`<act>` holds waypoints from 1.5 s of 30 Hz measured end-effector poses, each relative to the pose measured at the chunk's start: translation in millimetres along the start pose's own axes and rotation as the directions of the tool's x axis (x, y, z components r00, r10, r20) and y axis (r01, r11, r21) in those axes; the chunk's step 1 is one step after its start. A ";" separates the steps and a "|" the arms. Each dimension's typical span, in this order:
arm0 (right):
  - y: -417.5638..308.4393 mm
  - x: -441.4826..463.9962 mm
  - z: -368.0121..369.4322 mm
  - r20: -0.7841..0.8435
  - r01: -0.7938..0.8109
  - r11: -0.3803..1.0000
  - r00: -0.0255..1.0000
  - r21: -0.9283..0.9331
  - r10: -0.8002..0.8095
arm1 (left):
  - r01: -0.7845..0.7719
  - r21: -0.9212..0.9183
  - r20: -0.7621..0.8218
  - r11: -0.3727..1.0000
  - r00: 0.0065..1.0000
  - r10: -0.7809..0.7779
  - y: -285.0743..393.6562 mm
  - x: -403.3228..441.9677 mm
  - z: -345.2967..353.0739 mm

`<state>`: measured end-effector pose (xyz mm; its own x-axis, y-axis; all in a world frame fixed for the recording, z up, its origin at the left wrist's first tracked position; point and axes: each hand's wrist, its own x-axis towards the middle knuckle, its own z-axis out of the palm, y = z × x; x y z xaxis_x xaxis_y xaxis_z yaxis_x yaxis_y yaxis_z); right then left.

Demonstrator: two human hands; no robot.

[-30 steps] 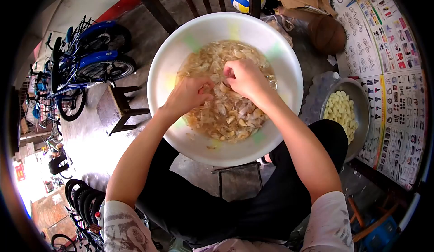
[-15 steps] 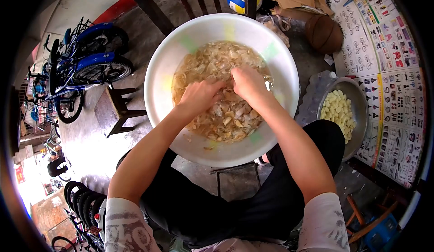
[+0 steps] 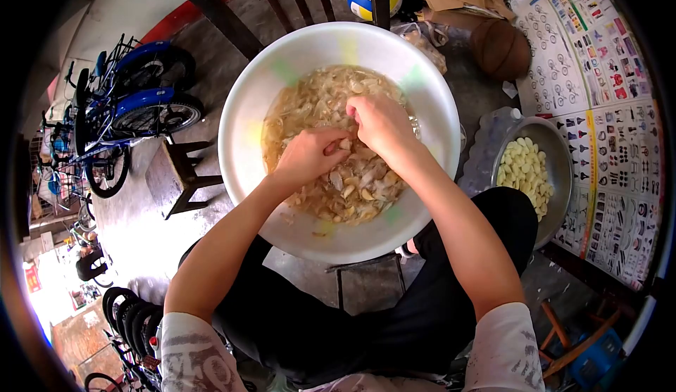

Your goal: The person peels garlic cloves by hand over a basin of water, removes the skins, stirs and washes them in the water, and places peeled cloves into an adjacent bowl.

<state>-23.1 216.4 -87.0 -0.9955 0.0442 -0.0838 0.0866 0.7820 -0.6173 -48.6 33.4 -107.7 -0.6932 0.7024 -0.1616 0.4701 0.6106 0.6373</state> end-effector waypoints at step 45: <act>-43.3 -6.5 -28.5 -0.260 0.521 0.782 0.852 0.342 -0.454 | -0.134 -0.414 -0.117 0.900 0.989 0.093 8.5 -17.5 -85.5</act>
<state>-21.5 200.0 -37.4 -0.8974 -0.1557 0.4128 -0.4383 0.4215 -0.7939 -79.2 -5.0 -35.0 -0.7057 0.7084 -0.0121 0.2900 0.3043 0.9074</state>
